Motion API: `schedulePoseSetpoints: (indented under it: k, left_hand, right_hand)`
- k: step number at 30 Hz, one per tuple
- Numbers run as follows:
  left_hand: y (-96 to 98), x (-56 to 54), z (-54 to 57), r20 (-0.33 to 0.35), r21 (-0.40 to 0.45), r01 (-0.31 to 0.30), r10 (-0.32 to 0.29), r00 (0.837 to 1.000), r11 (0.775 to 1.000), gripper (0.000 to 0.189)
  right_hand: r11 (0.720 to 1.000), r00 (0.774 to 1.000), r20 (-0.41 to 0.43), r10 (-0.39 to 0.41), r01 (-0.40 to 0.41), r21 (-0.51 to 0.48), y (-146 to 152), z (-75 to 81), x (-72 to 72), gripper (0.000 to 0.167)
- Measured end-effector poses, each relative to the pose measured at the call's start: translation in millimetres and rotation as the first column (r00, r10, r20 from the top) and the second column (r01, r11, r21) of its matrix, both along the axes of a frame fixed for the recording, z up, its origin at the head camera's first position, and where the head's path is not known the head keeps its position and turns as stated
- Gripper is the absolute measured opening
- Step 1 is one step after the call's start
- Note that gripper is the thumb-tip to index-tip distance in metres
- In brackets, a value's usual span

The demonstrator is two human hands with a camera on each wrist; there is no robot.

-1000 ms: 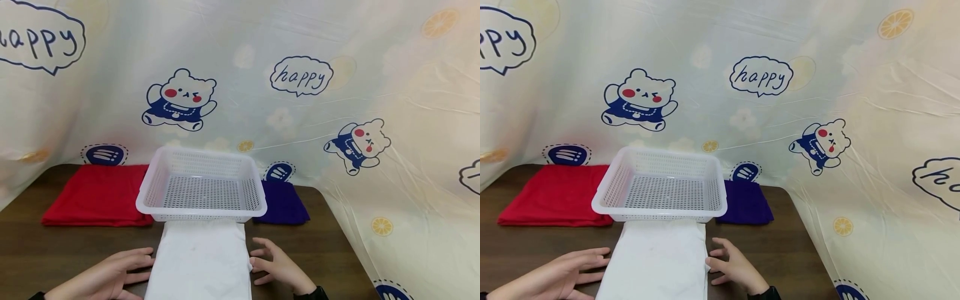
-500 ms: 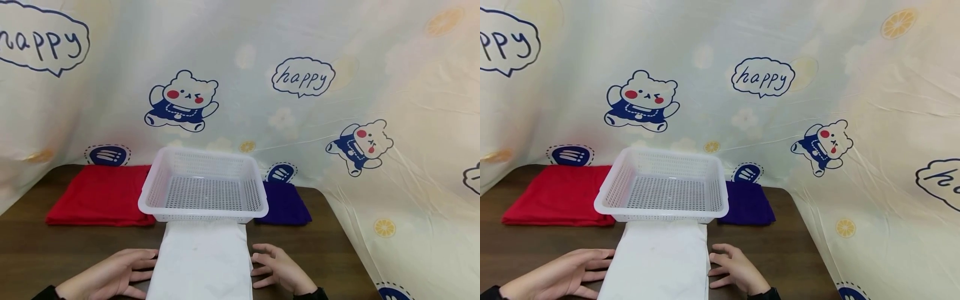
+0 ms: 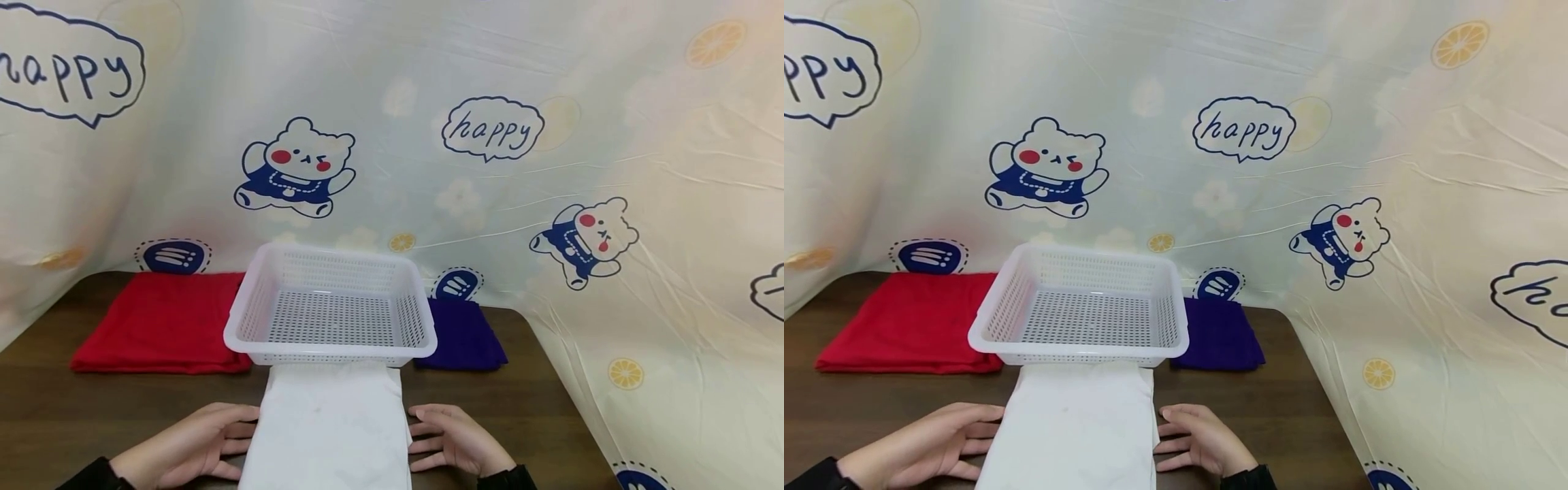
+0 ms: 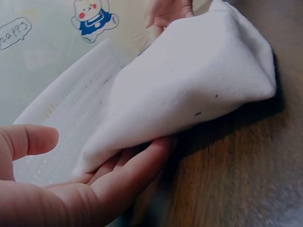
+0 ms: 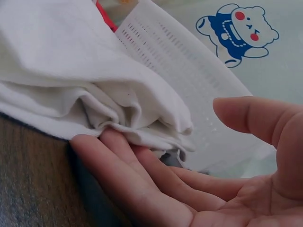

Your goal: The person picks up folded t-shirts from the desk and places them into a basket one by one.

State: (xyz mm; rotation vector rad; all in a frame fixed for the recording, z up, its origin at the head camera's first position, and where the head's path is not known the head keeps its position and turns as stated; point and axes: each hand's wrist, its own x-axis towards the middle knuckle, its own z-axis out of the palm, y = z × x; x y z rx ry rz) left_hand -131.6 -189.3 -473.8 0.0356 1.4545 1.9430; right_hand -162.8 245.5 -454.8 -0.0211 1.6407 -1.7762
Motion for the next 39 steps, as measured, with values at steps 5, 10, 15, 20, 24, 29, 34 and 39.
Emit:
schedulePoseSetpoints:
  k: [5, 10, 15, 20, 24, 29, 34, 39]
  left_hand:
    - [8.8, -2.8, 1.8, 0.009, -0.025, 0.002, -0.001, 1.0, 1.0, 0.052]
    - [12.6, -3.7, 1.4, 0.032, -0.034, -0.003, 0.004, 0.999, 0.999, 0.052]
    - [15.0, -4.7, -0.7, 0.027, -0.018, 0.007, -0.006, 1.0, 1.0, 0.051]
    - [15.3, -4.9, -2.7, 0.029, -0.013, 0.006, -0.006, 1.0, 1.0, 0.049]
    - [17.0, -5.4, -4.6, 0.026, 0.004, 0.017, -0.018, 1.0, 1.0, 0.05]
    - [24.6, -7.1, -6.7, 0.039, 0.016, 0.021, -0.021, 0.999, 1.0, 0.049]
    - [32.9, -11.4, -7.9, 0.037, 0.061, 0.045, -0.047, 0.998, 0.997, 0.052]
    - [38.6, -15.0, -8.2, 0.047, 0.115, 0.052, -0.058, 0.997, 0.992, 0.058]
  right_hand:
    - [0.998, 0.999, -0.03, 0.021, -0.022, -0.064, -8, -2.7, -0.1, 0.047]
    - [0.998, 0.999, -0.051, 0.018, -0.021, -0.054, -16, -6.1, -1.9, 0.044]
    - [0.999, 0.999, -0.053, 0.004, -0.006, -0.037, -19, -8.0, -3.3, 0.048]
    - [0.999, 0.999, -0.052, 0.004, -0.006, -0.052, -20, -10.3, -3.6, 0.047]
    - [0.997, 0.999, -0.035, 0.002, -0.005, -0.079, -21, -12.7, -4.5, 0.038]
    - [0.99, 1.0, -0.008, 0.03, -0.031, -0.135, -22, -15.1, -6.0, 0.022]
    - [0.976, 0.997, 0.037, 0.071, -0.062, -0.207, -25, -17.5, -6.7, 0.021]
    - [0.973, 0.995, 0.051, 0.084, -0.071, -0.218, -30, -20.6, -10.1, 0.027]
